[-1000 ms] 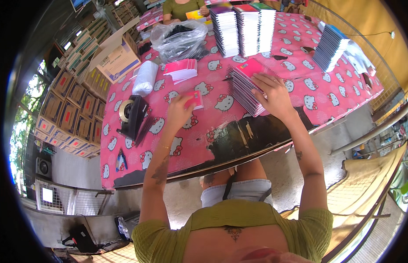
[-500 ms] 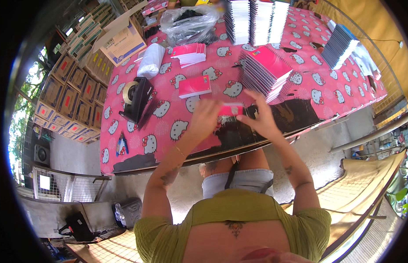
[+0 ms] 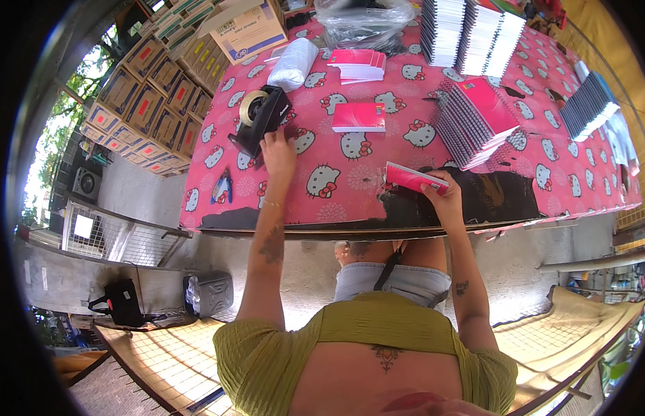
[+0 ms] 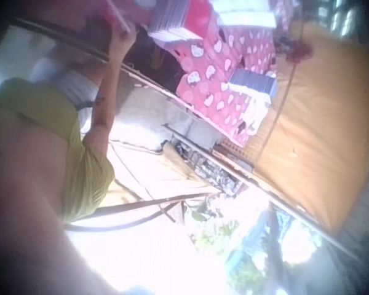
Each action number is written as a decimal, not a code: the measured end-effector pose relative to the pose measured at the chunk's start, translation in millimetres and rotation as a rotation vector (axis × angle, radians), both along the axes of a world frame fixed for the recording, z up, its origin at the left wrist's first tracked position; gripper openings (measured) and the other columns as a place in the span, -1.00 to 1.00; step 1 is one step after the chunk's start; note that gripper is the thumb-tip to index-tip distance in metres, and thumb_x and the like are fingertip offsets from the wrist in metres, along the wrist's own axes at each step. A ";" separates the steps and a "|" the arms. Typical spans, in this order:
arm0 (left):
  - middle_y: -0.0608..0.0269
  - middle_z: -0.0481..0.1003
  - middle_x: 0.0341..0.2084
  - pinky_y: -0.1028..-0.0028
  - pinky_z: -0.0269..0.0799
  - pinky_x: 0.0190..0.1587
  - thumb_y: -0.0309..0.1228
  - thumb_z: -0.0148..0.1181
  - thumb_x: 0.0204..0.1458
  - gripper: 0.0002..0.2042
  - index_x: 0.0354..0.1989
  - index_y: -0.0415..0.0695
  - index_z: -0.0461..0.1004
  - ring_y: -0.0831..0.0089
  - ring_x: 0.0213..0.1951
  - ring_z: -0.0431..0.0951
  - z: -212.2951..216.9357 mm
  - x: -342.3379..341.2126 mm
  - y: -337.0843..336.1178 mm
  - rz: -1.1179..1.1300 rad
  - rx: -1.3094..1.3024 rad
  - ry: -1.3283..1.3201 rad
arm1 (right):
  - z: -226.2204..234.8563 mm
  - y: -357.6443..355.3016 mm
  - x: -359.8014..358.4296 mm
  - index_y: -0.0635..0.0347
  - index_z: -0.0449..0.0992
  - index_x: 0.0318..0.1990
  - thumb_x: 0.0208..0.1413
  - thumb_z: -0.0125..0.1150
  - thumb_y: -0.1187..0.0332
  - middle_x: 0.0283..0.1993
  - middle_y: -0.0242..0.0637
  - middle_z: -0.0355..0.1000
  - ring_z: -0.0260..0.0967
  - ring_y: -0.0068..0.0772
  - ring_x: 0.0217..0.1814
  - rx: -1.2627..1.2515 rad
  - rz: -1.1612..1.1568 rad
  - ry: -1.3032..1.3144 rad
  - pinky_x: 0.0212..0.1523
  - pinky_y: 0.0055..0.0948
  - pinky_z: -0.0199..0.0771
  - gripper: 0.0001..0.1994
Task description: The person takes pink notebook covers from a stack, places two white wire spirals onto each, and kemudian adds the completed items to another stack.
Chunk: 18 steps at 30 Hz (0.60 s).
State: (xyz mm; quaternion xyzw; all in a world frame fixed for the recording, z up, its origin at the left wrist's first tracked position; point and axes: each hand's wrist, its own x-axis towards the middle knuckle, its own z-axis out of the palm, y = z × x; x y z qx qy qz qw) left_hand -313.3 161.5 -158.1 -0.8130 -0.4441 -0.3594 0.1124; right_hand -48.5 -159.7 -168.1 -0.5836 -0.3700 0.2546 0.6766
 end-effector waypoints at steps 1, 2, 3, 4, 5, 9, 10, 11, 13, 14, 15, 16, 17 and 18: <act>0.05 0.49 -0.23 0.13 0.42 -0.08 -0.44 0.21 0.07 -0.77 -0.10 -0.23 0.51 0.05 -0.16 0.48 -6.7 -10.6 11.8 0.008 -0.056 0.167 | 0.9 1.4 -2.0 0.30 0.56 -0.10 0.15 0.31 0.52 -0.13 -0.33 0.54 0.44 -0.59 -0.12 0.031 0.012 0.038 -0.01 -0.57 0.43 -0.82; 0.04 0.48 -0.23 0.13 0.44 -0.11 -0.45 0.19 0.08 -0.78 -0.11 -0.23 0.51 0.05 -0.18 0.49 -9.8 -11.8 14.3 -0.028 -0.053 0.179 | 3.3 2.1 -2.3 0.31 0.56 -0.09 0.15 0.30 0.52 -0.12 -0.32 0.54 0.44 -0.59 -0.11 0.060 0.012 0.077 -0.01 -0.56 0.43 -0.82; 0.03 0.47 -0.24 0.13 0.46 -0.14 -0.46 0.18 0.09 -0.79 -0.11 -0.23 0.51 0.04 -0.20 0.50 -8.6 -8.4 15.0 -0.065 -0.045 0.183 | 6.9 2.3 0.1 0.31 0.56 -0.08 0.16 0.29 0.51 -0.11 -0.32 0.54 0.44 -0.59 -0.10 0.094 0.011 0.108 0.00 -0.56 0.43 -0.81; 0.02 0.47 -0.25 0.13 0.47 -0.17 -0.48 0.17 0.10 -0.81 -0.12 -0.23 0.50 0.04 -0.21 0.52 -7.1 -5.3 14.9 -0.101 -0.035 0.187 | 8.6 1.6 1.7 0.31 0.56 -0.07 0.16 0.29 0.51 -0.11 -0.32 0.55 0.44 -0.58 -0.09 0.074 0.028 0.057 0.00 -0.56 0.43 -0.80; 0.01 0.46 -0.26 0.14 0.48 -0.19 -0.49 0.16 0.10 -0.82 -0.13 -0.22 0.50 0.02 -0.23 0.52 -5.9 -3.5 13.4 -0.117 -0.011 0.094 | 10.2 1.1 2.4 0.31 0.56 -0.05 0.16 0.29 0.50 -0.11 -0.32 0.55 0.45 -0.58 -0.08 0.055 0.046 0.008 0.00 -0.56 0.43 -0.79; 0.00 0.51 -0.28 0.21 0.49 -0.30 -0.47 0.12 0.17 -0.83 -0.10 -0.22 0.50 0.09 -0.30 0.55 20.8 30.6 -35.5 -0.292 0.020 -0.111 | 6.5 -3.4 10.8 0.32 0.56 -0.03 0.16 0.29 0.49 -0.11 -0.31 0.56 0.46 -0.56 -0.05 -0.074 0.075 -0.067 0.01 -0.54 0.43 -0.77; 0.00 0.54 -0.28 0.25 0.49 -0.33 -0.46 0.11 0.21 -0.82 -0.07 -0.22 0.50 0.13 -0.33 0.57 26.6 36.8 -53.8 -0.346 0.021 -0.121 | 7.7 -2.6 9.6 0.33 0.56 -0.04 0.16 0.29 0.49 -0.11 -0.31 0.57 0.46 -0.56 -0.06 -0.066 0.074 -0.065 0.01 -0.54 0.44 -0.77; 0.03 0.56 -0.29 0.32 0.47 -0.36 -0.47 0.12 0.21 -0.83 -0.08 -0.22 0.51 0.22 -0.38 0.57 26.1 40.3 -76.7 -0.535 -0.177 -0.163 | 10.0 -1.8 7.4 0.33 0.56 -0.04 0.16 0.29 0.49 -0.12 -0.31 0.57 0.46 -0.56 -0.07 -0.059 0.074 -0.064 0.01 -0.54 0.44 -0.77; 0.08 0.59 -0.34 0.45 0.44 -0.41 -0.49 0.17 0.18 -0.84 -0.10 -0.22 0.54 0.37 -0.45 0.56 37.3 57.5 -132.2 -0.758 -0.458 -0.234 | 8.8 -3.3 7.5 0.33 0.56 -0.05 0.15 0.30 0.49 -0.14 -0.31 0.57 0.46 -0.56 -0.08 -0.043 0.061 -0.053 0.00 -0.54 0.44 -0.78; 0.11 0.60 -0.36 0.50 0.42 -0.41 -0.50 0.19 0.17 -0.84 -0.11 -0.23 0.55 0.45 -0.47 0.55 48.6 66.1 -152.9 -0.787 -0.533 -0.263 | 6.2 -3.1 7.5 0.33 0.56 -0.05 0.15 0.30 0.49 -0.14 -0.31 0.57 0.45 -0.57 -0.08 -0.029 0.056 -0.043 0.00 -0.54 0.43 -0.78; 0.13 0.60 -0.37 0.51 0.43 -0.40 -0.49 0.21 0.16 -0.84 -0.11 -0.24 0.56 0.47 -0.46 0.55 44.7 69.3 -155.3 -0.792 -0.558 -0.290 | 4.9 -1.1 5.9 0.33 0.56 -0.05 0.15 0.31 0.50 -0.14 -0.32 0.57 0.45 -0.57 -0.09 -0.013 0.056 -0.033 0.00 -0.54 0.43 -0.77; 0.14 0.60 -0.38 0.52 0.43 -0.40 -0.48 0.23 0.15 -0.83 -0.12 -0.25 0.57 0.49 -0.45 0.55 39.2 71.6 -155.7 -0.796 -0.582 -0.317 | 3.9 0.3 5.4 0.32 0.57 -0.05 0.15 0.31 0.50 -0.14 -0.32 0.57 0.45 -0.57 -0.09 -0.019 0.051 -0.034 -0.01 -0.54 0.43 -0.78; 0.16 0.60 -0.39 0.52 0.43 -0.39 -0.48 0.25 0.15 -0.83 -0.12 -0.26 0.58 0.51 -0.44 0.55 35.6 72.8 -155.6 -0.800 -0.607 -0.344 | 3.0 1.4 5.1 0.32 0.57 -0.05 0.15 0.31 0.50 -0.15 -0.32 0.57 0.44 -0.58 -0.09 -0.025 0.044 -0.036 -0.01 -0.54 0.43 -0.78; 0.16 0.60 -0.40 0.53 0.43 -0.38 -0.47 0.25 0.14 -0.83 -0.14 -0.27 0.58 0.52 -0.44 0.55 35.4 75.3 -155.9 -0.797 -0.610 -0.350 | 2.2 1.6 5.3 0.32 0.57 -0.06 0.15 0.31 0.51 -0.15 -0.32 0.56 0.44 -0.58 -0.09 -0.033 0.036 -0.038 -0.01 -0.54 0.43 -0.79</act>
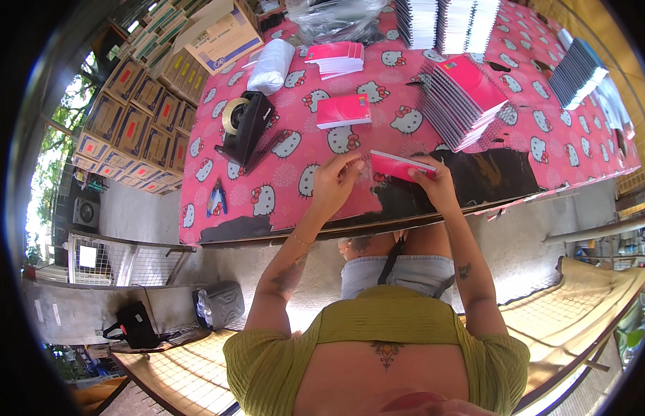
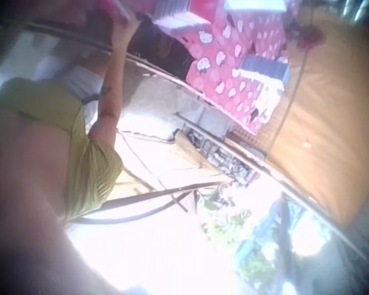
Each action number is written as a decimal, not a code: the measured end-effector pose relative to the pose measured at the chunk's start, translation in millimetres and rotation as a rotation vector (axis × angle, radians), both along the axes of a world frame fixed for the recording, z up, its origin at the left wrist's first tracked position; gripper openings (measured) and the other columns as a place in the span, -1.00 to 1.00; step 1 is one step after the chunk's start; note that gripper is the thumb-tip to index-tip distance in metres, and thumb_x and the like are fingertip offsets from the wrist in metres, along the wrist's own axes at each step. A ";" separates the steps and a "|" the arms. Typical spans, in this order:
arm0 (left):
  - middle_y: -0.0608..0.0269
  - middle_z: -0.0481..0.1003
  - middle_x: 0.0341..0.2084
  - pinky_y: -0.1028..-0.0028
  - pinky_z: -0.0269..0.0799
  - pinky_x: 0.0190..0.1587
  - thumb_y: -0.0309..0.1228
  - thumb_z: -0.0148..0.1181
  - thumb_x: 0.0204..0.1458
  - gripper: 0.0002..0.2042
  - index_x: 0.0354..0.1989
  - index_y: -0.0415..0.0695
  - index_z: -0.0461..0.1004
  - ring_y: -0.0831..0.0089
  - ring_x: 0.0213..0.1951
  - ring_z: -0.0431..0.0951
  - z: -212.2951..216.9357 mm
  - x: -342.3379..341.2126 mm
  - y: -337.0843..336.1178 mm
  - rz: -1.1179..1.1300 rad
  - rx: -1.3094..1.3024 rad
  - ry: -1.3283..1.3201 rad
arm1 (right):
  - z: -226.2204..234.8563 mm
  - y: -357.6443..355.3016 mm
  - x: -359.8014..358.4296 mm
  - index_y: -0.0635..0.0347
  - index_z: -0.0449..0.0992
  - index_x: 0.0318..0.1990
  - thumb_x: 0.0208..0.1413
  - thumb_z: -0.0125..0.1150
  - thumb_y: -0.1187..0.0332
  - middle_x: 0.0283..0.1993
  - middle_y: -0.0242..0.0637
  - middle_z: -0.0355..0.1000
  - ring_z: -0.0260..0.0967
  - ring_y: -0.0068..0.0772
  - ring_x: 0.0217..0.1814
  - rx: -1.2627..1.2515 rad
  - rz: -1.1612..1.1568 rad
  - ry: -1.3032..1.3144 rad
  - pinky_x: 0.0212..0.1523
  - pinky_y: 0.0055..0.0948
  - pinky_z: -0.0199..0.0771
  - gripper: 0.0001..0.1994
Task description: The person takes pink notebook covers from a stack, places two white wire spirals onto each, and kemudian adds the completed items to another stack.
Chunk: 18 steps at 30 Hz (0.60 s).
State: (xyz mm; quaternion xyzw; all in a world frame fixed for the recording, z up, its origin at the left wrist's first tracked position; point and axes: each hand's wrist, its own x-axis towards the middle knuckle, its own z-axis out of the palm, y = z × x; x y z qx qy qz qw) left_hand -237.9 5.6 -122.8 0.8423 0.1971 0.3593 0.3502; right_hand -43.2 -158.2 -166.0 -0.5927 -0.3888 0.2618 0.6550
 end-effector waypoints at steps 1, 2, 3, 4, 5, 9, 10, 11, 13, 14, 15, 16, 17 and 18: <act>0.16 0.60 -0.42 0.54 0.43 -0.38 -0.47 0.26 0.14 -0.84 -0.16 -0.27 0.58 0.54 -0.44 0.55 0.0 2.5 0.1 0.004 -0.005 -0.004 | -0.9 -0.1 -0.2 0.32 0.57 -0.06 0.15 0.31 0.51 -0.15 -0.32 0.56 0.44 -0.58 -0.09 0.000 -0.004 0.010 -0.02 -0.54 0.44 -0.79; 0.16 0.59 -0.43 0.54 0.43 -0.38 -0.47 0.26 0.14 -0.85 -0.18 -0.28 0.59 0.56 -0.44 0.54 0.1 4.0 0.1 0.009 -0.009 -0.008 | -1.7 -0.2 -0.6 0.31 0.57 -0.07 0.15 0.31 0.51 -0.15 -0.33 0.56 0.44 -0.59 -0.10 0.000 -0.008 0.021 -0.02 -0.54 0.44 -0.80; 0.17 0.59 -0.45 0.54 0.43 -0.38 -0.47 0.26 0.14 -0.86 -0.20 -0.29 0.59 0.56 -0.44 0.54 -0.1 4.8 1.2 0.004 -0.031 -0.004 | -1.1 0.7 -0.7 0.31 0.57 -0.07 0.15 0.31 0.51 -0.16 -0.33 0.56 0.44 -0.59 -0.10 0.004 -0.011 0.030 -0.02 -0.54 0.44 -0.80; 0.17 0.58 -0.46 0.54 0.43 -0.39 -0.46 0.26 0.15 -0.86 -0.22 -0.29 0.60 0.57 -0.44 0.54 -0.3 5.2 2.4 -0.001 -0.052 0.001 | -0.5 1.0 -1.1 0.31 0.57 -0.07 0.15 0.31 0.51 -0.16 -0.33 0.56 0.44 -0.59 -0.10 0.009 -0.011 0.023 -0.02 -0.54 0.44 -0.80; 0.18 0.58 -0.48 0.54 0.42 -0.39 -0.46 0.26 0.15 -0.87 -0.25 -0.29 0.60 0.58 -0.45 0.53 -0.3 5.6 3.8 -0.006 -0.074 0.005 | 0.0 0.9 -1.7 0.31 0.57 -0.07 0.15 0.31 0.51 -0.16 -0.33 0.56 0.44 -0.59 -0.10 0.013 -0.012 0.016 -0.03 -0.54 0.44 -0.80; 0.22 0.54 -0.53 0.51 0.42 -0.40 -0.45 0.25 0.16 -0.87 -0.28 -0.28 0.61 0.56 -0.45 0.53 7.9 7.8 15.4 0.019 -0.078 0.310 | -0.3 -0.6 0.2 0.31 0.56 -0.05 0.16 0.31 0.49 -0.16 -0.39 0.54 0.42 -0.62 -0.11 0.013 0.009 -0.007 -0.01 -0.56 0.42 -0.78; 0.22 0.53 -0.52 0.50 0.41 -0.39 -0.44 0.24 0.17 -0.86 -0.26 -0.28 0.60 0.56 -0.44 0.53 7.0 9.2 22.8 0.016 -0.096 0.372 | 0.0 -0.9 -0.4 0.31 0.56 -0.05 0.16 0.31 0.48 -0.16 -0.39 0.54 0.42 -0.62 -0.11 0.008 0.015 -0.016 -0.02 -0.56 0.42 -0.78; 0.22 0.52 -0.52 0.49 0.40 -0.39 -0.42 0.23 0.18 -0.85 -0.25 -0.27 0.60 0.56 -0.43 0.53 6.3 11.1 28.9 0.012 -0.114 0.433 | 0.2 -1.1 -1.0 0.31 0.56 -0.05 0.16 0.31 0.48 -0.17 -0.39 0.54 0.42 -0.63 -0.11 0.002 0.021 -0.025 -0.02 -0.56 0.42 -0.78; 0.20 0.50 -0.47 0.46 0.40 -0.36 -0.43 0.25 0.16 -0.86 -0.22 -0.25 0.58 0.52 -0.40 0.53 10.3 17.6 35.0 -0.148 -0.024 0.176 | 0.4 -2.0 -1.3 0.30 0.56 -0.05 0.17 0.31 0.48 -0.18 -0.39 0.54 0.42 -0.63 -0.11 0.004 0.027 -0.024 -0.02 -0.56 0.42 -0.78; 0.19 0.50 -0.45 0.45 0.40 -0.34 -0.43 0.25 0.16 -0.85 -0.20 -0.25 0.57 0.50 -0.39 0.53 12.0 19.6 36.9 -0.227 0.021 0.046 | 0.6 -2.1 -1.5 0.30 0.56 -0.05 0.17 0.31 0.48 -0.18 -0.40 0.54 0.41 -0.63 -0.11 0.011 0.030 -0.016 -0.02 -0.56 0.42 -0.79; 0.16 0.48 -0.42 0.42 0.41 -0.33 -0.41 0.27 0.14 -0.84 -0.19 -0.22 0.56 0.42 -0.38 0.53 14.9 21.5 38.1 -0.267 0.039 0.053 | 0.9 -2.1 -1.0 0.30 0.56 -0.06 0.17 0.31 0.47 -0.18 -0.40 0.54 0.41 -0.63 -0.11 0.020 0.030 -0.008 -0.02 -0.55 0.42 -0.79; 0.14 0.46 -0.40 0.40 0.41 -0.31 -0.39 0.28 0.11 -0.82 -0.17 -0.20 0.54 0.35 -0.36 0.52 17.9 22.7 39.1 -0.307 0.057 0.059 | 1.4 -2.4 -0.7 0.31 0.56 -0.06 0.17 0.31 0.48 -0.18 -0.37 0.55 0.42 -0.61 -0.11 0.020 0.025 -0.017 -0.02 -0.55 0.43 -0.79; 0.11 0.44 -0.37 0.37 0.41 -0.29 -0.37 0.30 0.09 -0.79 -0.15 -0.18 0.53 0.28 -0.35 0.51 20.9 24.3 40.2 -0.347 0.075 0.066 | 1.8 -2.8 -0.5 0.31 0.56 -0.07 0.17 0.30 0.49 -0.17 -0.35 0.56 0.43 -0.60 -0.11 0.019 0.020 -0.026 -0.02 -0.54 0.43 -0.80; 0.13 0.46 -0.31 0.37 0.42 -0.29 -0.41 0.30 0.09 -0.78 -0.11 -0.17 0.52 0.28 -0.33 0.52 18.9 24.1 45.8 -0.364 0.133 0.148 | 2.3 -2.1 -1.7 0.31 0.56 -0.07 0.17 0.30 0.50 -0.16 -0.33 0.57 0.45 -0.59 -0.10 0.021 0.020 -0.034 -0.01 -0.53 0.44 -0.80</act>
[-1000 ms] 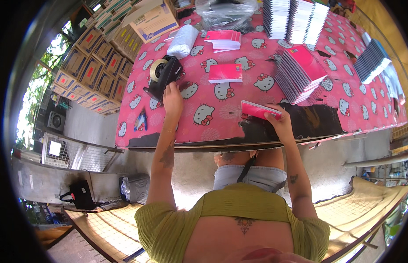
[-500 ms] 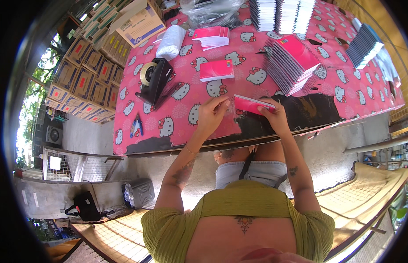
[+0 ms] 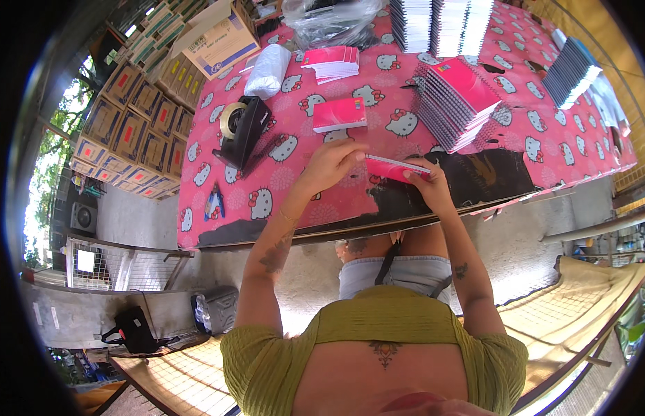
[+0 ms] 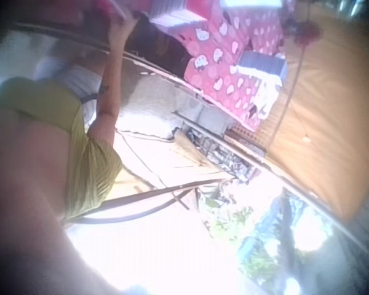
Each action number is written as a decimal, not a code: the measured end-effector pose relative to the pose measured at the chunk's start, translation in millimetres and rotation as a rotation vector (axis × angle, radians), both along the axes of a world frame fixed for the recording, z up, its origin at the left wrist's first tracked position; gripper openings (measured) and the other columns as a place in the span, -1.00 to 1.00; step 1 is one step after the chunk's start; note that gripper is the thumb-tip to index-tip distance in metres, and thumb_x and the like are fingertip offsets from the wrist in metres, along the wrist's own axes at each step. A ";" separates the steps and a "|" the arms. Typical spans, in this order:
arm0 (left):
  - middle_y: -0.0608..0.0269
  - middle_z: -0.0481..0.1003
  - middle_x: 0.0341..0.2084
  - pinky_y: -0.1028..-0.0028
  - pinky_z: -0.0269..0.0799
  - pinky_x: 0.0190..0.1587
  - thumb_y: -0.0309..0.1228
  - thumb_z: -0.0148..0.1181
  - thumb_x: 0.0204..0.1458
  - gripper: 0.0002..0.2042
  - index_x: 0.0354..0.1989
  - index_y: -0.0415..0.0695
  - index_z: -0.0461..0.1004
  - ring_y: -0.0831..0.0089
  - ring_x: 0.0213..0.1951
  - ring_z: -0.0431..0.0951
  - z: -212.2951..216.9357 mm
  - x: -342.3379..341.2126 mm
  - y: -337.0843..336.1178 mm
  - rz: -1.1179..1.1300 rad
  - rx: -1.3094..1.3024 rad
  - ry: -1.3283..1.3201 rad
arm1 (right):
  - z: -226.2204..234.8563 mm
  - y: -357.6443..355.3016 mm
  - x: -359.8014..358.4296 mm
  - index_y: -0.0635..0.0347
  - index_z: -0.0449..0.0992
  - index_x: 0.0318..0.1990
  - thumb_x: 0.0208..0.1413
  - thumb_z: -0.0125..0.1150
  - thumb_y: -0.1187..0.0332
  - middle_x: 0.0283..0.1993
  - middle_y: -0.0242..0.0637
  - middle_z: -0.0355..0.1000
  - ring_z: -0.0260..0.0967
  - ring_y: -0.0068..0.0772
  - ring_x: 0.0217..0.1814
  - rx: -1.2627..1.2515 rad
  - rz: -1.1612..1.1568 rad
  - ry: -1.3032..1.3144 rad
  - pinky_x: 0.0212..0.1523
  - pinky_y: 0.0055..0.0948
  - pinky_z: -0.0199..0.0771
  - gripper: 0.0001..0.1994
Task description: The person takes pink notebook covers from a stack, places two white wire spirals onto each, and kemudian adds the completed items to another stack.
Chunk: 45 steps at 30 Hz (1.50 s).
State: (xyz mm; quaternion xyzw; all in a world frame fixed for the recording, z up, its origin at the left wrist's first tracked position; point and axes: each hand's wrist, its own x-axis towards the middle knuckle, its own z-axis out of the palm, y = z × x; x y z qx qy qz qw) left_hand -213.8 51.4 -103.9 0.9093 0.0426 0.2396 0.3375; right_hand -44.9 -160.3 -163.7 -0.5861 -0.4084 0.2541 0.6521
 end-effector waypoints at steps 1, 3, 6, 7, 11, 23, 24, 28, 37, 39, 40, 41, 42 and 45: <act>0.15 0.47 -0.25 0.38 0.43 -0.29 -0.44 0.30 0.08 -0.75 -0.06 -0.17 0.52 0.29 -0.31 0.53 -1.9 0.5 5.8 -0.017 0.071 0.071 | -0.7 0.8 -0.9 0.30 0.56 -0.07 0.17 0.30 0.49 -0.16 -0.34 0.57 0.44 -0.59 -0.10 -0.001 0.000 -0.004 -0.01 -0.53 0.44 -0.80; 0.17 0.47 -0.16 0.33 0.43 -0.23 -0.45 0.28 0.10 -0.71 0.01 -0.13 0.50 0.28 -0.24 0.52 -2.6 2.7 6.8 -0.037 0.098 0.135 | -4.6 1.1 0.5 0.30 0.57 -0.06 0.18 0.29 0.48 -0.16 -0.35 0.57 0.44 -0.60 -0.10 -0.006 -0.010 -0.013 -0.01 -0.53 0.44 -0.80; 0.11 0.43 -0.04 0.14 0.34 -0.04 -0.28 0.19 0.18 -0.64 0.13 -0.08 0.45 0.18 -0.07 0.46 13.0 6.8 -13.6 0.035 0.206 0.093 | 3.0 -1.8 -8.4 0.30 0.57 -0.07 0.18 0.29 0.47 -0.18 -0.38 0.56 0.43 -0.63 -0.11 0.017 -0.029 0.031 -0.02 -0.52 0.44 -0.81; 0.07 0.42 0.03 0.06 0.27 0.06 -0.20 0.13 0.21 -0.59 0.18 -0.10 0.42 0.12 0.02 0.43 15.6 9.0 -19.5 0.108 0.392 0.069 | 4.8 -2.2 -11.4 0.30 0.57 -0.06 0.19 0.29 0.46 -0.18 -0.38 0.55 0.42 -0.63 -0.12 0.031 -0.043 0.061 -0.04 -0.53 0.44 -0.80; -0.10 0.20 0.33 -0.26 -0.19 0.33 0.10 -0.13 0.26 -0.30 0.33 -0.30 0.22 -0.06 0.38 0.12 -6.9 12.0 -68.2 0.377 0.760 0.042 | 19.0 -1.2 -25.4 0.30 0.56 -0.06 0.20 0.28 0.44 -0.22 -0.42 0.53 0.37 -0.67 -0.21 0.060 -0.168 0.191 -0.14 -0.58 0.42 -0.80; -0.23 0.01 0.42 -0.37 -0.36 0.33 0.20 -0.16 0.20 -0.16 0.37 -0.37 0.09 -0.17 0.46 -0.07 -14.9 13.2 -78.4 0.394 0.747 0.029 | 33.5 -8.0 -35.9 0.29 0.58 -0.04 0.21 0.27 0.45 -0.30 -0.48 0.47 0.31 -0.76 -0.33 0.096 -0.140 0.132 -0.33 -0.66 0.38 -0.80; -0.23 0.00 0.42 -0.37 -0.35 0.33 0.19 -0.15 0.20 -0.16 0.38 -0.37 0.09 -0.15 0.46 -0.07 5.7 20.9 -72.3 0.483 0.751 0.002 | 36.0 -5.4 -38.1 0.29 0.58 -0.04 0.21 0.27 0.45 -0.29 -0.48 0.48 0.32 -0.76 -0.33 0.102 -0.133 0.146 -0.32 -0.66 0.38 -0.80; -0.24 -0.02 0.43 -0.37 -0.35 0.33 0.17 -0.12 0.19 -0.15 0.39 -0.38 0.05 -0.17 0.46 -0.08 -8.5 6.8 -91.3 0.208 0.643 0.170 | 49.5 -14.2 -37.3 0.31 0.57 -0.01 0.20 0.27 0.47 -0.25 -0.45 0.50 0.36 -0.73 -0.30 0.065 -0.144 0.225 -0.29 -0.66 0.40 -0.77; -0.29 -0.05 0.43 -0.30 -0.38 0.37 0.07 -0.10 0.23 -0.21 0.40 -0.41 0.03 -0.20 0.47 -0.14 -21.1 -2.0 -118.3 0.062 0.637 0.034 | 53.1 -18.8 -36.3 0.34 0.58 -0.01 0.19 0.25 0.49 -0.18 -0.38 0.56 0.41 -0.68 -0.21 0.105 -0.107 0.240 -0.15 -0.57 0.46 -0.76; -0.29 -0.01 0.42 -0.29 -0.37 0.37 0.13 -0.19 0.24 -0.20 0.39 -0.40 0.06 -0.20 0.47 -0.12 1.6 24.6 -96.3 0.291 0.617 -0.031 | 47.4 -19.4 -36.5 0.33 0.59 0.01 0.20 0.23 0.50 -0.21 -0.37 0.57 0.41 -0.67 -0.21 0.049 -0.045 0.179 -0.15 -0.56 0.47 -0.76; -0.28 0.02 0.41 -0.29 -0.37 0.37 0.17 -0.23 0.25 -0.19 0.38 -0.40 0.08 -0.20 0.47 -0.11 17.4 31.6 -91.3 0.410 0.604 -0.057 | 43.2 -16.4 -38.5 0.33 0.59 0.00 0.20 0.23 0.51 -0.22 -0.37 0.58 0.41 -0.67 -0.21 0.049 -0.049 0.172 -0.15 -0.56 0.47 -0.76; -0.28 0.01 0.41 -0.28 -0.37 0.38 0.16 -0.23 0.25 -0.19 0.39 -0.40 0.07 -0.19 0.47 -0.11 12.4 27.1 -93.9 0.341 0.629 -0.038 | 39.3 -13.3 -40.1 0.33 0.59 0.00 0.20 0.22 0.51 -0.23 -0.37 0.58 0.41 -0.66 -0.21 0.045 -0.050 0.164 -0.15 -0.55 0.47 -0.77; -0.27 0.01 0.41 -0.26 -0.37 0.38 0.15 -0.22 0.25 -0.19 0.39 -0.39 0.06 -0.19 0.47 -0.11 -0.5 22.1 -101.0 0.270 0.646 -0.023 | 37.7 -13.5 -39.1 0.32 0.60 -0.01 0.20 0.21 0.52 -0.24 -0.37 0.58 0.41 -0.66 -0.21 0.035 -0.054 0.152 -0.15 -0.55 0.48 -0.77; -0.26 0.00 0.42 -0.24 -0.36 0.39 0.15 -0.24 0.26 -0.19 0.40 -0.39 0.04 -0.16 0.47 -0.09 -54.1 2.8 -121.6 0.093 0.659 -0.060 | 33.4 -13.8 -27.2 0.32 0.60 -0.04 0.16 0.26 0.52 -0.24 -0.35 0.60 0.43 -0.64 -0.22 0.074 -0.077 0.157 -0.16 -0.53 0.47 -0.77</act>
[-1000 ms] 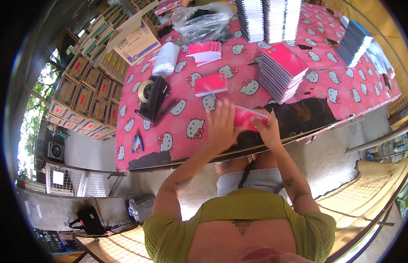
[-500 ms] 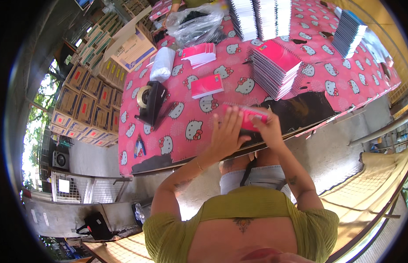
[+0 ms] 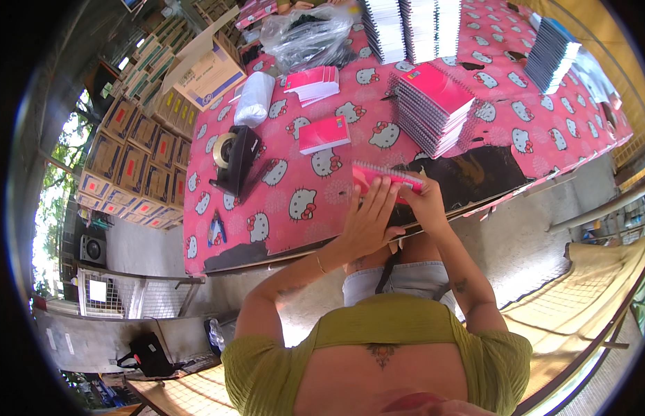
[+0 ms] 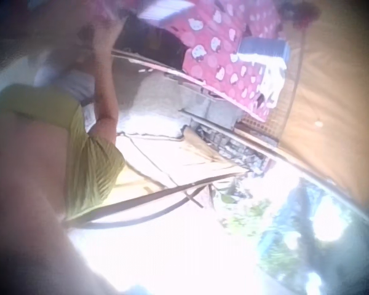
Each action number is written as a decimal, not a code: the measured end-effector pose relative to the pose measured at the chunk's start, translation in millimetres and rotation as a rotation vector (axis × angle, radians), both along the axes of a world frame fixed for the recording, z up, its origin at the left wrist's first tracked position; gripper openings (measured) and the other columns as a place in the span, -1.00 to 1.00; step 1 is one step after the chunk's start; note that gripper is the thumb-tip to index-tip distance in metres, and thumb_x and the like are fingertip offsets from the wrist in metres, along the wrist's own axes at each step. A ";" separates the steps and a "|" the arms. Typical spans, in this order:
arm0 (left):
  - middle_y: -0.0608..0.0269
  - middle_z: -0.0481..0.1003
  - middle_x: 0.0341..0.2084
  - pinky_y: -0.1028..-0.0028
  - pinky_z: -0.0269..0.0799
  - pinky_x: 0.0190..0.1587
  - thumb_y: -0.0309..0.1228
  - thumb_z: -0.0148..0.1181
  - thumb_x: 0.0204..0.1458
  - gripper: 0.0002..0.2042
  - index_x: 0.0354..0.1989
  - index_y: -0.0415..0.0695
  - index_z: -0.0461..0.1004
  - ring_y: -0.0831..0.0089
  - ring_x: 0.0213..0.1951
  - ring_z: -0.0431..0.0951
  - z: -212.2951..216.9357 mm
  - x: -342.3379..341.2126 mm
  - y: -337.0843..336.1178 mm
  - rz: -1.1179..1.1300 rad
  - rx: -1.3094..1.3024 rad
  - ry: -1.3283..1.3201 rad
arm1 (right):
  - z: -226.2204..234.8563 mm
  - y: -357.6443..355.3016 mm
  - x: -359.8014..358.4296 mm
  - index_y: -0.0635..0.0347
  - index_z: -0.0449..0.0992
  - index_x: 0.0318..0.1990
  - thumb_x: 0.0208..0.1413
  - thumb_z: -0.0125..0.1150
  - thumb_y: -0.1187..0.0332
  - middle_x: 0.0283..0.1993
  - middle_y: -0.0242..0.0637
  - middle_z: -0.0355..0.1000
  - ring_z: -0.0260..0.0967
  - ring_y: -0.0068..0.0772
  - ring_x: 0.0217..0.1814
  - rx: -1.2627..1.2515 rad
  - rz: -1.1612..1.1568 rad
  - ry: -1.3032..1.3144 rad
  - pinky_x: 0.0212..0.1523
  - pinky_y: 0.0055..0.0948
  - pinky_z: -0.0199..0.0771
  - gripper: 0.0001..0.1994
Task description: The person takes pink notebook covers from a stack, places two white wire spirals onto each, and kemudian adds the completed items to another stack.
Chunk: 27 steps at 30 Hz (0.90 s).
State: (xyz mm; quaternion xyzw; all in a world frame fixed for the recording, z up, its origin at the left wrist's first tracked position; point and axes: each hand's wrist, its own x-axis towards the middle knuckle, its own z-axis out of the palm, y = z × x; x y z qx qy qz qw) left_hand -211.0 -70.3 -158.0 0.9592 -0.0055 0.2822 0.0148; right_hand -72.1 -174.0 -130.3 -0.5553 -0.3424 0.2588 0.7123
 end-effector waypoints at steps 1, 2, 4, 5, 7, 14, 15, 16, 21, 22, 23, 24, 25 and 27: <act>-0.27 0.01 0.41 -0.24 -0.36 0.39 0.17 -0.28 0.25 -0.18 0.40 -0.38 0.04 -0.15 0.47 -0.08 22.4 12.4 4.0 0.074 -0.025 -0.007 | -10.8 -0.1 2.4 0.32 0.60 -0.04 0.15 0.27 0.52 -0.25 -0.35 0.60 0.43 -0.64 -0.22 0.030 -0.027 -0.046 -0.17 -0.53 0.47 -0.77; -0.27 0.02 0.41 -0.24 -0.36 0.39 0.20 -0.32 0.25 -0.16 0.40 -0.38 0.05 -0.14 0.46 -0.07 47.4 32.4 15.1 0.148 -0.050 -0.013 | -21.2 3.3 5.4 0.33 0.59 -0.04 0.13 0.27 0.52 -0.24 -0.29 0.60 0.46 -0.61 -0.21 -0.016 0.008 -0.106 -0.17 -0.51 0.49 -0.76; -0.27 0.02 0.41 -0.24 -0.35 0.39 0.22 -0.33 0.25 -0.15 0.40 -0.38 0.05 -0.12 0.47 -0.06 53.4 33.1 15.0 0.195 -0.055 0.027 | -22.5 8.0 7.8 0.34 0.58 -0.03 0.14 0.27 0.52 -0.22 -0.25 0.60 0.47 -0.60 -0.20 0.000 0.022 -0.132 -0.16 -0.50 0.49 -0.76; -0.26 0.02 0.41 -0.24 -0.35 0.39 0.22 -0.30 0.24 -0.15 0.40 -0.38 0.05 -0.11 0.47 -0.06 39.3 25.1 10.7 0.151 -0.029 0.067 | -23.1 9.4 9.3 0.34 0.58 -0.03 0.14 0.27 0.52 -0.21 -0.24 0.60 0.47 -0.59 -0.20 0.008 0.028 -0.145 -0.16 -0.49 0.49 -0.76; -0.26 0.02 0.41 -0.24 -0.34 0.39 0.20 -0.26 0.23 -0.15 0.40 -0.38 0.04 -0.10 0.47 -0.06 22.1 19.9 6.7 0.111 -0.009 0.096 | -22.7 10.1 14.0 0.36 0.56 0.00 0.11 0.28 0.53 -0.22 -0.22 0.60 0.46 -0.60 -0.20 -0.080 -0.007 -0.136 -0.14 -0.48 0.49 -0.72; -0.20 0.00 0.43 -0.26 -0.39 0.38 0.13 -0.25 0.27 -0.21 0.41 -0.36 0.03 -0.06 0.48 -0.07 7.2 14.8 2.4 0.067 -0.015 0.141 | -54.8 13.4 21.7 0.31 0.55 0.06 0.11 0.27 0.49 -0.31 -0.08 0.61 0.49 -0.57 -0.35 -0.176 -0.011 -0.272 -0.24 -0.41 0.51 -0.66; -0.18 0.00 0.43 -0.26 -0.40 0.38 0.13 -0.26 0.28 -0.22 0.41 -0.36 0.04 -0.06 0.48 -0.08 10.9 15.9 2.0 0.080 -0.018 0.124 | -52.3 13.4 20.5 0.31 0.55 0.06 0.11 0.27 0.48 -0.31 -0.07 0.61 0.50 -0.55 -0.34 -0.148 -0.001 -0.269 -0.25 -0.40 0.51 -0.66; -0.17 0.00 0.44 -0.25 -0.40 0.38 0.13 -0.27 0.28 -0.22 0.41 -0.36 0.04 -0.05 0.48 -0.08 14.6 16.8 1.5 0.093 -0.022 0.106 | -49.7 12.9 18.9 0.30 0.55 0.06 0.11 0.28 0.48 -0.31 -0.06 0.61 0.52 -0.53 -0.34 -0.119 0.010 -0.267 -0.25 -0.40 0.51 -0.66; -0.06 0.03 0.45 -0.27 -0.45 0.37 0.11 -0.31 0.30 -0.26 0.39 -0.33 0.12 -0.01 0.49 -0.08 33.6 26.7 6.1 0.107 0.008 0.170 | -49.6 11.0 23.6 0.31 0.56 0.02 0.09 0.30 0.47 -0.31 -0.01 0.60 0.57 -0.45 -0.30 -0.128 0.071 -0.255 -0.24 -0.38 0.52 -0.69; -0.03 0.10 0.41 -0.27 -0.44 0.37 0.07 -0.24 0.30 -0.31 0.37 -0.29 0.17 0.02 0.46 -0.02 34.0 26.8 6.9 0.120 -0.015 0.112 | -44.4 10.2 21.7 0.32 0.56 0.01 0.09 0.31 0.47 -0.31 -0.01 0.59 0.57 -0.44 -0.28 -0.140 0.082 -0.247 -0.24 -0.38 0.52 -0.69; 0.00 0.18 0.37 -0.27 -0.44 0.37 0.03 -0.18 0.29 -0.36 0.34 -0.25 0.23 0.04 0.44 0.05 34.3 27.1 7.5 0.132 -0.038 0.055 | -39.6 9.7 20.1 0.32 0.57 0.00 0.08 0.32 0.47 -0.31 0.00 0.59 0.57 -0.44 -0.27 -0.151 0.091 -0.239 -0.24 -0.37 0.52 -0.69; 0.03 0.25 0.32 -0.27 -0.44 0.37 -0.01 -0.12 0.29 -0.42 0.31 -0.21 0.28 0.07 0.42 0.12 36.5 27.6 7.6 0.141 -0.061 -0.002 | -38.6 9.1 19.8 0.33 0.57 -0.01 0.08 0.32 0.46 -0.30 -0.01 0.59 0.57 -0.44 -0.28 -0.138 0.074 -0.291 -0.25 -0.38 0.51 -0.69; 0.05 0.33 0.28 -0.27 -0.43 0.37 -0.05 -0.06 0.28 -0.47 0.29 -0.17 0.34 0.09 0.39 0.19 38.0 28.3 8.4 0.150 -0.083 -0.059 | -37.6 8.7 19.8 0.33 0.57 -0.01 0.08 0.33 0.45 -0.30 -0.02 0.59 0.56 -0.44 -0.29 -0.126 0.057 -0.344 -0.26 -0.39 0.51 -0.69; 0.21 0.49 0.06 -0.28 -0.38 0.37 -0.11 0.05 0.24 -0.60 0.11 -0.09 0.48 0.19 0.22 0.38 41.8 37.3 25.5 0.065 -0.127 -0.029 | -31.7 4.7 21.4 0.32 0.57 -0.01 0.07 0.35 0.43 -0.30 -0.05 0.59 0.54 -0.46 -0.32 -0.120 0.025 -0.444 -0.29 -0.41 0.49 -0.68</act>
